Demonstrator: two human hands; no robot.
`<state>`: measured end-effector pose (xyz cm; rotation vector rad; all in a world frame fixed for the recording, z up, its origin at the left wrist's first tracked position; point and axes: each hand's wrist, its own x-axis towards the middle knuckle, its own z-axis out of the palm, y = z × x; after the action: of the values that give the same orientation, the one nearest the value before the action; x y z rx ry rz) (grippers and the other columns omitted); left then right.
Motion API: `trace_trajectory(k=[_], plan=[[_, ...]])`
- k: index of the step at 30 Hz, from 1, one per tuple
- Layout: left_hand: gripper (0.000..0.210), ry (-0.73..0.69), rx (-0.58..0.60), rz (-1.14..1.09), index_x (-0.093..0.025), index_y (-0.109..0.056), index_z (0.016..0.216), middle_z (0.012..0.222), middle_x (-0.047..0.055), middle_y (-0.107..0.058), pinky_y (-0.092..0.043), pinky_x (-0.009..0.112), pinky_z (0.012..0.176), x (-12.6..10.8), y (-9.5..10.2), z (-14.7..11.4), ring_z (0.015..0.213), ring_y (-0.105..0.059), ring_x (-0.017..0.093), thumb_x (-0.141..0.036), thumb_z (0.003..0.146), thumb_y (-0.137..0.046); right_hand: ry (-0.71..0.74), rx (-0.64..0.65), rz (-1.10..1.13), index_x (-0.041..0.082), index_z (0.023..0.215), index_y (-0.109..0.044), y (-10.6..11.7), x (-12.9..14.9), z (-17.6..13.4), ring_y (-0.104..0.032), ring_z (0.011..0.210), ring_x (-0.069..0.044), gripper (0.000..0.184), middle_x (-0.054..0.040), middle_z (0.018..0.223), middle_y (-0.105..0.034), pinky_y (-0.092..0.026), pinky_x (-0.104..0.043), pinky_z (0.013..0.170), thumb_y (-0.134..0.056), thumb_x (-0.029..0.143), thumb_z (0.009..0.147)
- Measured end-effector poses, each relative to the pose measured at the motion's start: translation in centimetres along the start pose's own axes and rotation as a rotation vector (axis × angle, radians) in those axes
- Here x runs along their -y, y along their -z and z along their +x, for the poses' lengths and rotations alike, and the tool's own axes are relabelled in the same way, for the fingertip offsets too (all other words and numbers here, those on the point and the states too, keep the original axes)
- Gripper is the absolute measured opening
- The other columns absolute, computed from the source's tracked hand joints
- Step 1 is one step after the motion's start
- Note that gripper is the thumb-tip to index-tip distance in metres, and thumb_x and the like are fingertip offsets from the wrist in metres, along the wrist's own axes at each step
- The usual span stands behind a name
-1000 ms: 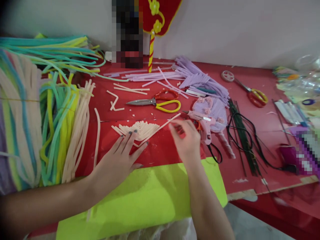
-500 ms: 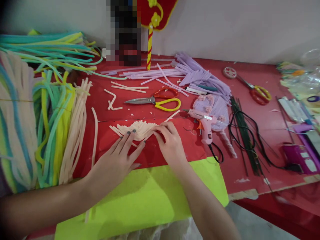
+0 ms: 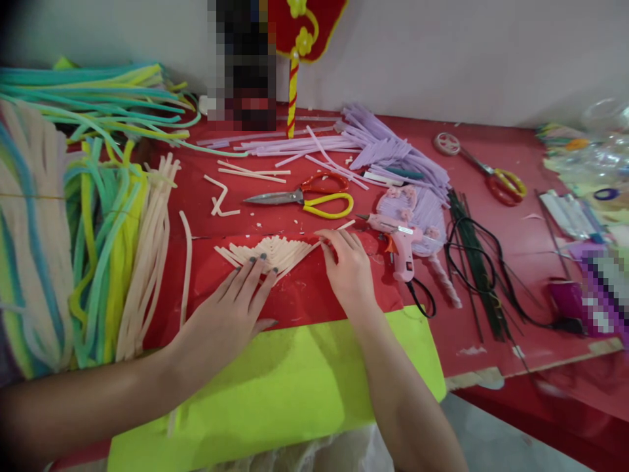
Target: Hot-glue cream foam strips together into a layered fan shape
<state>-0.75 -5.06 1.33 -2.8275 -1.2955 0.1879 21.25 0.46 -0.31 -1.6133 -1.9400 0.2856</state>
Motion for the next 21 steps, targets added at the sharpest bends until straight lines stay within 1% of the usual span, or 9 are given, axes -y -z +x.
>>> trace_trajectory(k=[4, 8, 14, 21], plan=[[0.068, -0.002, -0.001, 0.005, -0.001, -0.038, 0.142, 0.146, 0.029, -0.034, -0.036, 0.049, 0.109, 0.0, 0.1, 0.1, 0.135, -0.036, 0.040, -0.045, 0.091, -0.050, 0.053, 0.026, -0.014, 0.021, 0.096, -0.060, 0.0, -0.1, 0.2, -0.057, 0.091, -0.022, 0.016, -0.0055, 0.095, -0.066, -0.045, -0.037, 0.084, -0.047, 0.014, 0.091], [0.069, -0.003, 0.004, -0.012, -0.002, -0.039, 0.142, 0.146, 0.028, -0.035, -0.036, 0.048, 0.109, 0.1, 0.2, 0.1, 0.135, -0.036, 0.040, -0.047, 0.090, -0.052, 0.085, 0.051, -0.059, 0.022, 0.090, -0.056, 0.0, -0.4, 0.3, -0.054, 0.089, -0.024, 0.019, -0.0057, 0.092, -0.062, -0.043, -0.038, 0.082, -0.042, 0.010, 0.090], [0.066, -0.008, 0.016, 0.001, -0.004, -0.038, 0.142, 0.146, 0.027, -0.035, -0.036, 0.048, 0.109, 0.2, 0.0, 0.0, 0.135, -0.035, 0.040, -0.045, 0.092, -0.049, 0.096, 0.050, -0.078, 0.022, 0.089, -0.051, -0.2, -0.7, 0.3, -0.051, 0.088, -0.024, 0.020, -0.0059, 0.091, -0.058, -0.042, -0.037, 0.081, -0.038, 0.007, 0.089], [0.065, -0.005, 0.035, -0.036, -0.004, -0.035, 0.144, 0.148, 0.027, -0.031, -0.035, 0.049, 0.110, 0.1, 0.0, 0.1, 0.137, -0.033, 0.039, -0.041, 0.093, -0.049, 0.070, 0.030, -0.118, 0.023, 0.088, -0.050, -0.5, -1.0, 0.2, -0.050, 0.089, -0.025, 0.025, -0.0057, 0.091, -0.057, -0.041, -0.038, 0.081, -0.038, 0.002, 0.083]])
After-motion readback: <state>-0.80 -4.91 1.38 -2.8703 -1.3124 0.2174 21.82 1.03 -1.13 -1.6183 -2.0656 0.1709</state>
